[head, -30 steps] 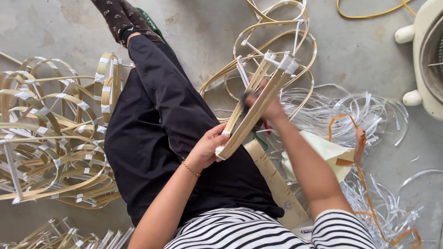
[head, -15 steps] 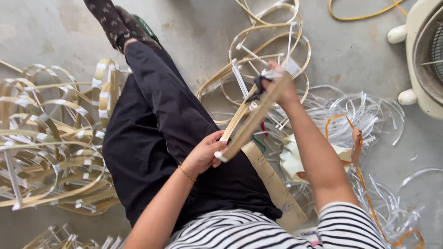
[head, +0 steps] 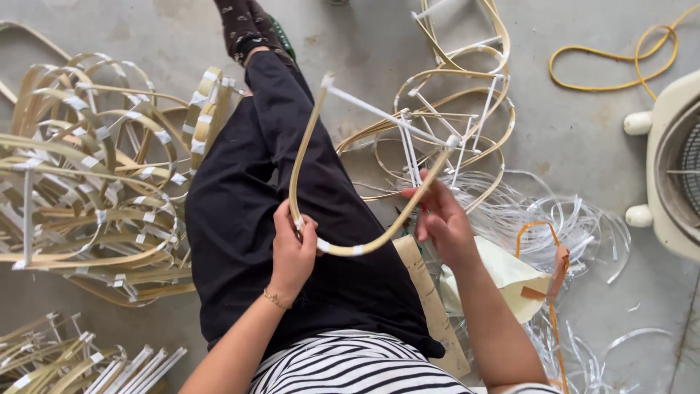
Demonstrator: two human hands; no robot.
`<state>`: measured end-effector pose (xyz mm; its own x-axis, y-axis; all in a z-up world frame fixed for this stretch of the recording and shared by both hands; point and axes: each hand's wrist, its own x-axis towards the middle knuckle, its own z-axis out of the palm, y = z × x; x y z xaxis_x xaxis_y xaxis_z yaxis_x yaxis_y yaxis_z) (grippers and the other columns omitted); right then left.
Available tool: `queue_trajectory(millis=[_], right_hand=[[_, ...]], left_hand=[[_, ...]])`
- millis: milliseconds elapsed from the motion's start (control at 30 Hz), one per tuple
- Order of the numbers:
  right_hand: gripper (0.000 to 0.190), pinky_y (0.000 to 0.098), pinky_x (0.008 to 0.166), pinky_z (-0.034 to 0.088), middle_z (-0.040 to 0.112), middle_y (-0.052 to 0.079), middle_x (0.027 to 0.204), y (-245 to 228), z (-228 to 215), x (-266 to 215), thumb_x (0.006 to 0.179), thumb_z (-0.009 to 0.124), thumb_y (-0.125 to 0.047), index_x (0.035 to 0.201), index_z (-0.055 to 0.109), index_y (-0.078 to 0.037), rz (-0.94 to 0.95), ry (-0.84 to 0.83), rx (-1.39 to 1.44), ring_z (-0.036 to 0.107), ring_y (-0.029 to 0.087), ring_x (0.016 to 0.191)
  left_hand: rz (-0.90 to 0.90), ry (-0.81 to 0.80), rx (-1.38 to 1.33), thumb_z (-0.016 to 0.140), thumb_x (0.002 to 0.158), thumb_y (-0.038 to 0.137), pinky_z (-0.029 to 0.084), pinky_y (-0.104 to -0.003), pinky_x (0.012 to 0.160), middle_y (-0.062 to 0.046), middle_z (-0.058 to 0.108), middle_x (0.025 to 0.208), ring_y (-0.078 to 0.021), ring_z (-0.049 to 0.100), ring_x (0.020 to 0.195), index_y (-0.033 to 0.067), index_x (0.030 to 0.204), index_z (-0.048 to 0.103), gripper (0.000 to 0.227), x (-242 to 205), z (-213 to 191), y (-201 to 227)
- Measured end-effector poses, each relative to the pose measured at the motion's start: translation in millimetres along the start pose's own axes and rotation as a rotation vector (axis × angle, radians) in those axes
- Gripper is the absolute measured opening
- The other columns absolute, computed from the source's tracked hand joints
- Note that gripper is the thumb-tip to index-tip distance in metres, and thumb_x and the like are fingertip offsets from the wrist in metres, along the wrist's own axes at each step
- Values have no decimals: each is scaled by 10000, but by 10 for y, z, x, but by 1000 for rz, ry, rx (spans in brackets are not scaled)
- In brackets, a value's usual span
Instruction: Assembling or manipulating bamboo and plastic furniture components by hand.
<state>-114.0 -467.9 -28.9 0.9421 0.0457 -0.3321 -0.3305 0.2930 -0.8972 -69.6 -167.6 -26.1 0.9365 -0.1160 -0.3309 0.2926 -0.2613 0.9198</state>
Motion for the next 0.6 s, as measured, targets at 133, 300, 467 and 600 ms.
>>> queue_trajectory(millis=[133, 300, 467, 600], right_hand=[[494, 209, 549, 436, 660, 105, 998, -35, 280, 193, 1042, 629, -114, 1514, 523, -11, -6, 232, 35, 497, 50, 604], [496, 216, 552, 465, 630, 37, 949, -103, 497, 80, 1029, 580, -100, 1514, 503, -34, 0, -15, 21, 487, 35, 600], [520, 239, 590, 513, 638, 67, 1009, -126, 587, -31, 1025, 577, -96, 1529, 460, -48, -52, -44, 23, 527, 56, 649], [541, 250, 635, 546, 635, 75, 1049, -87, 691, -116, 1009, 613, -88, 1527, 464, -34, -82, -77, 32, 550, 63, 692]], left_hand=[[73, -43, 44, 667, 936, 58, 520, -266, 551, -61, 686, 944, -99, 634, 634, 20, 1399, 407, 532, -294, -293, -104], [252, 36, 312, 669, 983, 167, 561, -303, 609, -79, 737, 839, -175, 711, 664, 23, 1360, 530, 427, -58, -657, 357], [411, 127, 700, 581, 1047, 192, 557, -363, 561, -129, 742, 843, -279, 717, 648, 34, 1373, 557, 363, 29, -742, 517], [487, 212, 657, 579, 1066, 191, 568, -362, 579, -132, 748, 955, -294, 723, 711, 20, 1323, 556, 310, 38, -819, 349]])
